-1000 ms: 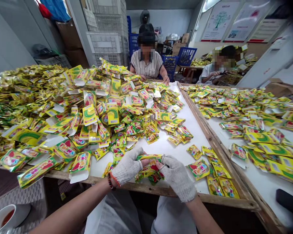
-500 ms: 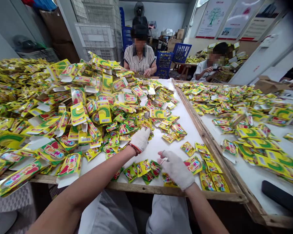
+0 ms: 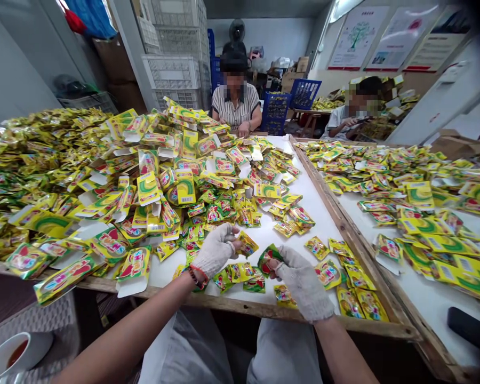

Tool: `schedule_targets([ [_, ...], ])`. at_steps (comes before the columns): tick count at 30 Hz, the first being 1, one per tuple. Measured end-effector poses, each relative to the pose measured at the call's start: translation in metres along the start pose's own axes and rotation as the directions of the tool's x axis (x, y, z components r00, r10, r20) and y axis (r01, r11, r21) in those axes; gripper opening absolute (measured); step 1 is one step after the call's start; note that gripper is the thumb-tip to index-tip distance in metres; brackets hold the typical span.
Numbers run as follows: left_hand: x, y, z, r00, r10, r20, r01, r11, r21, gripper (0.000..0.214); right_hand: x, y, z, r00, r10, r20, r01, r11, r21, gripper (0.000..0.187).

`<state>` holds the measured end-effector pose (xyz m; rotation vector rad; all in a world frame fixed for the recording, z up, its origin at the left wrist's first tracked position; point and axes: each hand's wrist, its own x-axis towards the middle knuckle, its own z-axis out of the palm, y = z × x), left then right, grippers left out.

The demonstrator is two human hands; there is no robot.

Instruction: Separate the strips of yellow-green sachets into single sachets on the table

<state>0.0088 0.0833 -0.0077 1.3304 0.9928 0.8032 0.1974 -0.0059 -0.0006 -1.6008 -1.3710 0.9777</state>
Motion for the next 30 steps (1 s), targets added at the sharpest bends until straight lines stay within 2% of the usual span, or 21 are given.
schedule_targets([
  [3,-0.02,0.006,0.004,0.997,-0.006,0.076,0.011,0.998,-0.065,0.033,0.0,-0.022,0.011,0.999,-0.042,0.012,0.043,0.992,-0.12,0.019],
  [6,-0.033,0.013,0.003,0.99,0.078,0.114,-0.078,0.997,-0.007,0.025,0.0,-0.031,0.019,0.997,-0.081,-0.017,0.074,0.961,-0.268,0.015],
  [8,-0.038,0.017,0.0,0.984,0.131,0.121,-0.138,0.989,0.051,0.022,0.0,-0.027,0.023,0.996,-0.09,-0.018,0.083,0.964,-0.252,0.013],
  [10,-0.041,0.017,-0.003,0.983,0.13,0.126,-0.142,0.986,0.091,0.021,-0.001,-0.018,0.028,0.995,-0.077,-0.065,0.062,0.977,-0.203,0.017],
  [13,-0.043,0.013,-0.004,0.984,0.086,0.158,-0.098,0.993,0.072,0.024,-0.001,-0.006,0.037,0.987,-0.065,-0.145,0.053,0.995,-0.089,0.041],
  [16,-0.043,0.01,-0.007,0.975,0.069,0.213,-0.085,0.994,0.067,0.028,-0.001,-0.003,0.043,0.996,-0.09,0.007,0.09,0.996,0.012,0.039],
  [18,-0.039,0.015,-0.016,0.977,0.094,0.191,-0.13,0.974,0.186,0.028,0.0,-0.005,0.043,0.993,-0.097,0.068,0.097,0.995,0.0,0.033],
  [19,-0.036,0.02,-0.023,0.98,0.137,0.147,-0.177,0.934,0.31,0.028,0.0,-0.005,0.043,0.995,-0.09,0.053,0.091,0.996,-0.021,0.033],
  [20,-0.033,0.027,-0.034,0.975,0.204,0.084,-0.219,0.855,0.471,0.026,0.0,-0.005,0.042,0.997,-0.078,0.02,0.079,0.996,-0.039,0.033],
  [21,-0.029,0.035,-0.046,0.958,0.287,0.015,-0.229,0.73,0.644,0.025,0.001,-0.004,0.041,0.998,-0.061,-0.012,0.061,0.997,-0.052,0.034],
  [22,-0.025,0.042,-0.06,0.925,0.376,-0.051,-0.188,0.571,0.799,0.024,0.001,-0.003,0.039,0.998,-0.046,-0.037,0.044,0.997,-0.061,0.035],
  [23,-0.021,0.049,-0.075,0.892,0.438,-0.111,-0.093,0.418,0.904,0.025,0.001,-0.001,0.038,0.998,-0.032,-0.057,0.028,0.998,-0.064,0.036],
  [25,-0.015,0.054,-0.104,0.865,0.467,-0.184,0.103,0.193,0.976,0.039,0.001,0.003,0.034,0.997,-0.01,-0.077,0.006,0.999,-0.054,0.037],
  [26,-0.014,0.053,-0.117,0.876,0.444,-0.189,0.155,0.111,0.982,0.047,0.001,0.005,0.033,0.997,-0.002,-0.08,-0.001,0.999,-0.047,0.038],
  [28,-0.013,0.045,-0.137,0.917,0.367,-0.155,0.167,-0.001,0.986,0.053,0.001,0.009,0.032,0.996,0.001,-0.084,-0.004,0.999,-0.035,0.037],
  [30,-0.015,0.035,-0.149,0.942,0.32,-0.105,0.124,-0.039,0.992,0.041,0.001,0.011,0.033,0.996,-0.007,-0.086,0.005,1.0,-0.026,0.037],
])
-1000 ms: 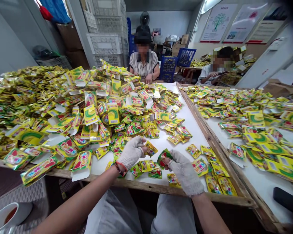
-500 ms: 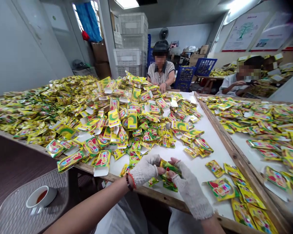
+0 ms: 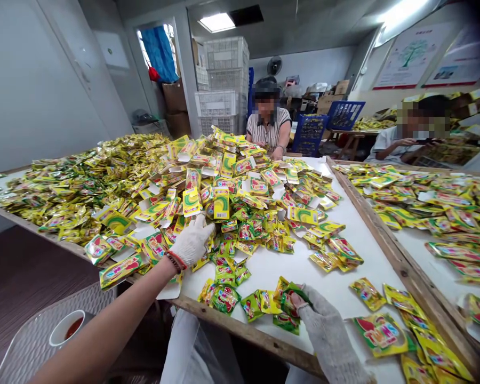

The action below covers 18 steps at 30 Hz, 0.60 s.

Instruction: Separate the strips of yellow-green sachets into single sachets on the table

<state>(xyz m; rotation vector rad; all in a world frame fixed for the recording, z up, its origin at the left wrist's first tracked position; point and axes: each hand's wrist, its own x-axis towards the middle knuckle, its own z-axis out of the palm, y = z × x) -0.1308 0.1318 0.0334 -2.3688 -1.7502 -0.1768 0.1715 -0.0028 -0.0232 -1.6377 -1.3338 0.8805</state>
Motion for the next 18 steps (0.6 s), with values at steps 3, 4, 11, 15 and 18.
schedule_targets([
  [3,-0.009,0.0,0.001,0.996,0.071,-0.056,-0.077,0.992,-0.098,0.021,0.001,0.0,0.004,1.0,-0.025,-0.003,0.025,0.999,0.022,0.037],
  [4,-0.014,0.004,-0.003,0.991,0.094,-0.098,-0.109,0.981,-0.159,0.018,0.001,0.0,0.005,1.0,-0.03,-0.006,0.031,0.999,0.03,0.037],
  [11,-0.057,0.045,-0.029,0.989,-0.089,-0.116,-0.043,0.584,-0.81,0.021,-0.003,-0.011,0.002,1.0,0.017,-0.011,-0.014,0.985,0.17,0.042],
  [15,-0.072,0.066,-0.015,0.982,0.023,0.187,0.172,0.291,-0.941,0.023,-0.005,-0.017,0.0,0.992,-0.006,0.125,-0.034,0.949,0.313,0.043],
  [18,-0.073,0.079,-0.009,0.974,0.065,0.215,0.174,0.386,-0.906,0.027,-0.004,-0.015,0.004,0.99,-0.004,0.139,-0.039,0.952,0.302,0.036],
])
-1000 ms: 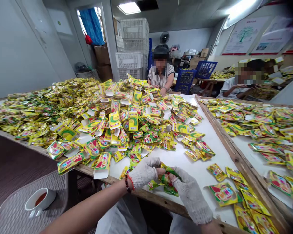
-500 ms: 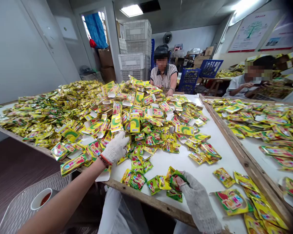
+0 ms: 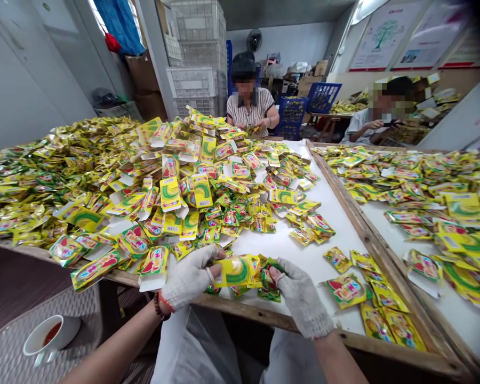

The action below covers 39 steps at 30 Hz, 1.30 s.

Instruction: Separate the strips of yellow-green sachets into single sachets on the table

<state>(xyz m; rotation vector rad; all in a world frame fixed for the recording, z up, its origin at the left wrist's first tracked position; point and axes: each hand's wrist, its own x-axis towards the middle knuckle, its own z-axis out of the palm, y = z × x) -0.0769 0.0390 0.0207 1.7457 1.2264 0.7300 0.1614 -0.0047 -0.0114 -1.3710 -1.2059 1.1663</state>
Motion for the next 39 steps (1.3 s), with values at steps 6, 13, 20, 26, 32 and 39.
schedule_targets([
  [6,0.012,0.025,0.0,0.917,0.027,0.397,-0.031,1.0,0.004,0.041,-0.007,0.003,0.003,0.989,-0.085,-0.122,0.076,0.994,-0.077,0.032],
  [13,0.012,0.015,0.02,0.66,-0.007,0.751,0.326,0.903,-0.278,0.053,-0.015,-0.007,-0.005,0.959,-0.125,-0.253,0.083,0.982,-0.169,0.034],
  [20,0.006,0.011,0.038,0.982,0.132,0.137,-0.188,0.786,0.589,0.055,-0.014,-0.002,-0.013,0.927,-0.062,-0.37,-0.01,0.982,-0.191,0.035],
  [26,0.002,0.011,0.043,0.961,0.145,0.233,-0.27,0.652,0.708,0.066,-0.013,-0.004,-0.013,0.99,-0.124,-0.069,0.09,0.926,-0.366,0.018],
  [32,0.001,0.025,0.045,0.939,0.146,0.311,-0.325,0.668,0.669,0.055,-0.007,-0.008,-0.005,0.972,-0.23,0.035,0.214,0.826,-0.521,0.013],
  [39,-0.002,0.011,0.059,0.982,0.097,0.165,-0.182,0.743,0.644,0.055,-0.009,-0.014,0.002,0.959,-0.235,0.159,0.278,0.67,-0.689,0.02],
])
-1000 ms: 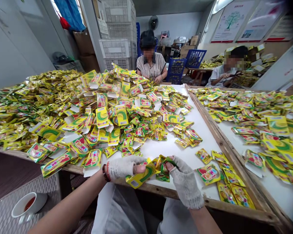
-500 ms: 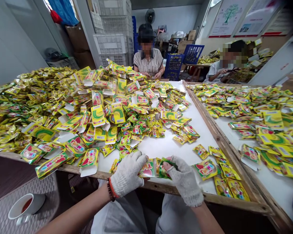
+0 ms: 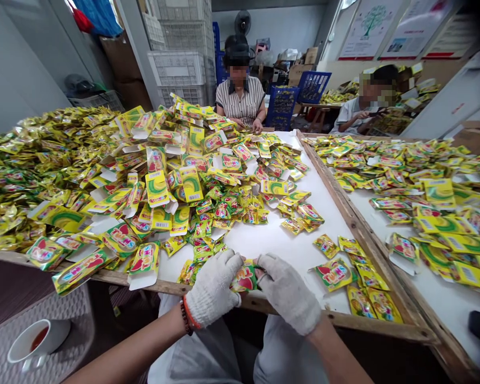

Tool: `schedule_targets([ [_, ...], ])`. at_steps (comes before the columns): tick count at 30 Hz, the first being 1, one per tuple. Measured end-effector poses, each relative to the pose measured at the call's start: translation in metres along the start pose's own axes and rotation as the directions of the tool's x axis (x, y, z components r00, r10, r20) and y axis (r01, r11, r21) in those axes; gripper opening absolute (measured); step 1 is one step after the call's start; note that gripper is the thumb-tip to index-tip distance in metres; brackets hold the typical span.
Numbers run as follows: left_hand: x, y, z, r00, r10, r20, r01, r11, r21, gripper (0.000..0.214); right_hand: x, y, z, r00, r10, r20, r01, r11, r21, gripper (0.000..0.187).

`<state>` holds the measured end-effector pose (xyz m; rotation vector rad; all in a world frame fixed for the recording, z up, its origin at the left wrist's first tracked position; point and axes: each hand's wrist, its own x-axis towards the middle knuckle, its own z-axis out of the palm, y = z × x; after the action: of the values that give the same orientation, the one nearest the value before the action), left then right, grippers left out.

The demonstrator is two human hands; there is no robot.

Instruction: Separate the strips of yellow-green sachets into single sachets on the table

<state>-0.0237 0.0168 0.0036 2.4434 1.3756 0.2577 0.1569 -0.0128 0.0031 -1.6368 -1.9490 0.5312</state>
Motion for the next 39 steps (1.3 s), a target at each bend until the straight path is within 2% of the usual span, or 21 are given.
schedule_targets([
  [2,-0.001,-0.001,0.002,0.999,0.039,0.009,-0.039,0.997,0.062,0.061,-0.001,0.002,-0.006,0.994,-0.036,0.107,0.025,0.995,0.098,0.025],
  [3,-0.001,-0.002,0.002,0.998,0.064,0.02,-0.066,0.994,0.089,0.063,-0.001,0.002,-0.008,0.992,-0.031,0.12,0.017,0.993,0.117,0.026],
  [6,-0.001,0.0,0.001,0.992,0.119,0.049,-0.124,0.984,0.124,0.065,-0.001,0.005,-0.006,0.997,0.079,0.01,-0.08,0.992,0.1,0.024],
  [7,0.0,0.001,0.001,0.991,0.122,0.05,-0.127,0.984,0.126,0.065,0.0,0.006,-0.004,0.991,0.134,-0.028,-0.129,0.982,0.14,0.02],
  [9,0.001,0.0,0.0,0.994,0.106,0.04,-0.11,0.986,0.127,0.065,0.001,0.009,-0.002,0.966,0.255,-0.038,-0.228,0.913,0.339,0.015],
  [11,0.002,-0.002,-0.002,0.997,0.077,0.014,-0.078,0.988,0.136,0.066,0.0,0.011,-0.003,0.934,0.357,-0.015,-0.295,0.793,0.532,0.021],
  [13,0.002,-0.004,-0.003,0.998,0.054,-0.018,-0.051,0.987,0.155,0.067,-0.003,0.011,-0.005,0.91,0.414,0.006,-0.337,0.732,0.592,0.023],
  [16,0.002,-0.002,-0.004,0.997,0.074,-0.034,-0.067,0.98,0.187,0.067,-0.011,0.004,-0.005,0.916,0.388,0.102,-0.365,0.7,0.614,0.023],
  [18,0.001,0.001,-0.003,0.994,0.111,-0.009,-0.107,0.975,0.193,0.067,-0.016,-0.002,-0.003,0.934,0.284,0.216,-0.354,0.656,0.666,0.022],
  [20,0.001,0.003,-0.003,0.992,0.126,0.014,-0.126,0.975,0.185,0.068,-0.02,-0.006,-0.001,0.938,0.201,0.284,-0.346,0.624,0.701,0.021],
  [25,0.001,0.007,-0.002,0.998,0.068,-0.016,-0.064,0.98,0.19,0.067,-0.02,-0.003,0.001,0.924,0.285,0.253,-0.379,0.605,0.7,0.022],
  [27,0.001,0.008,-0.003,0.996,0.093,0.0,-0.092,0.986,0.139,0.062,-0.018,-0.001,0.004,0.922,0.247,0.299,-0.387,0.638,0.666,0.02],
  [29,0.001,0.006,-0.006,0.991,0.135,0.021,-0.135,0.991,-0.013,0.054,-0.016,0.001,0.008,0.923,0.232,0.308,-0.381,0.674,0.633,0.017],
  [31,0.004,0.0,-0.012,0.993,0.115,0.028,-0.106,0.97,-0.219,0.047,-0.014,0.002,0.008,0.933,0.256,0.255,-0.361,0.683,0.635,0.015],
  [33,0.009,-0.008,-0.018,0.992,0.075,0.098,-0.033,0.927,-0.374,0.035,-0.014,0.003,0.005,0.939,0.281,0.198,-0.339,0.661,0.669,0.015],
  [36,0.019,-0.011,-0.023,0.976,0.085,0.2,0.009,0.904,-0.427,0.028,-0.015,0.006,0.001,0.945,0.303,0.125,-0.295,0.62,0.727,0.015],
  [39,0.033,-0.001,-0.018,0.976,0.096,0.194,-0.001,0.898,-0.441,0.032,-0.014,0.019,-0.005,0.959,0.279,0.052,-0.235,0.679,0.696,0.02],
])
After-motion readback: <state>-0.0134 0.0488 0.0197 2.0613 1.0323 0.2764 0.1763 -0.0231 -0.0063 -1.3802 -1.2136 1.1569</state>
